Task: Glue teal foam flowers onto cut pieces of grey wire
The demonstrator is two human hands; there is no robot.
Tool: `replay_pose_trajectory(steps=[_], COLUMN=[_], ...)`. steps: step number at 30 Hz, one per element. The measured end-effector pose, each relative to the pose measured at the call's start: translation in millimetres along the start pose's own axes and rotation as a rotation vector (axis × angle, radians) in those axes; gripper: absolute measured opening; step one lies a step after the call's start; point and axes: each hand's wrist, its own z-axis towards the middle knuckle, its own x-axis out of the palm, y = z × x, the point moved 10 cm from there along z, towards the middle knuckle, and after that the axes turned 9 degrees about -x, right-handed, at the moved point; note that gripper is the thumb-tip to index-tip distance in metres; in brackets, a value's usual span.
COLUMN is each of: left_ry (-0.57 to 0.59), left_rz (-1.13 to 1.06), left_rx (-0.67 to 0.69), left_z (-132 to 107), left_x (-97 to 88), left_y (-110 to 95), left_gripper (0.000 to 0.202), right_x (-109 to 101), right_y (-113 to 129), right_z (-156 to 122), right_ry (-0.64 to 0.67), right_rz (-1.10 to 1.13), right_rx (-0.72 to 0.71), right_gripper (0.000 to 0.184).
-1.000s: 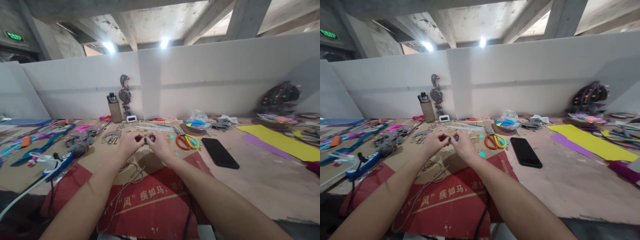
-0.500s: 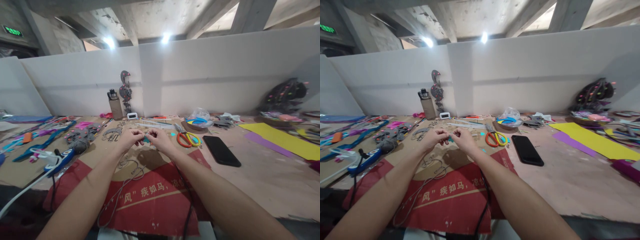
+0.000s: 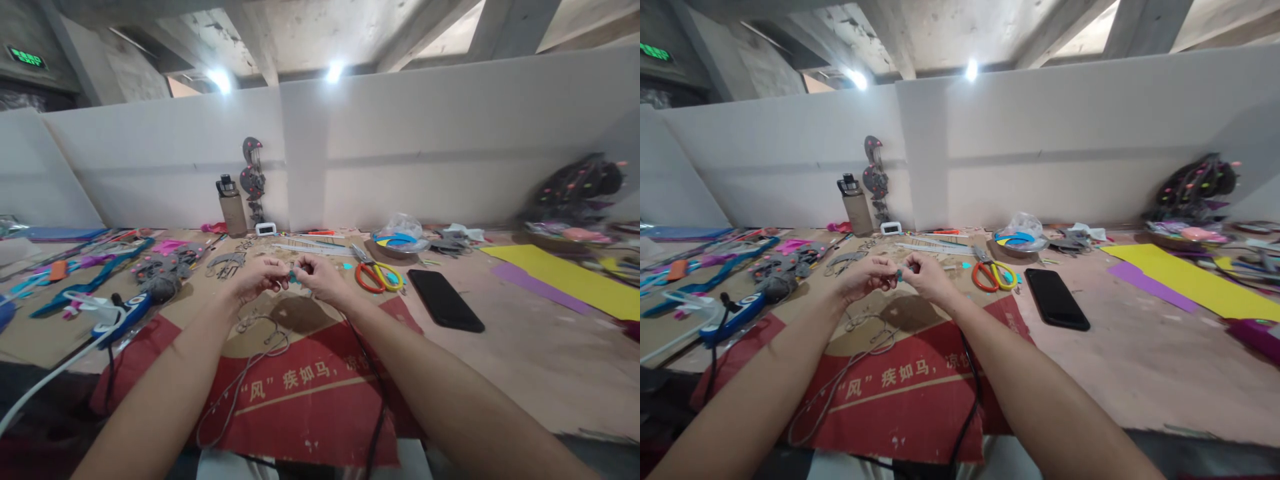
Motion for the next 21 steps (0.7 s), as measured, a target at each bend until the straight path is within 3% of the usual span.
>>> replay_pose_trajectory(steps=[6,17,21], left_ry=[0.076,-0.200,-0.227], left_rz=[-0.033,0.383,0.352], left_rx=[0.000,0.202,0.204], left_z=[0.5,-10.8,-8.5], left_x=[2.5,-1.4,-5.6], left_y=[0.4,-24.9,-24.3], left_gripper=[0.032,0.028,0.024], right_x=[-2.1,-3.8,-2.1], right_y=[-3.8,-4.0,-5.2], right_z=[0.1,1.4,0.8], right_ry=[-0.006,-0.032,-0.030], right_rz=[0.030,-0.039,-0.037], right_rx=[0.026,-0.020,-0.017], right_gripper=[0.017,0.018,0.020])
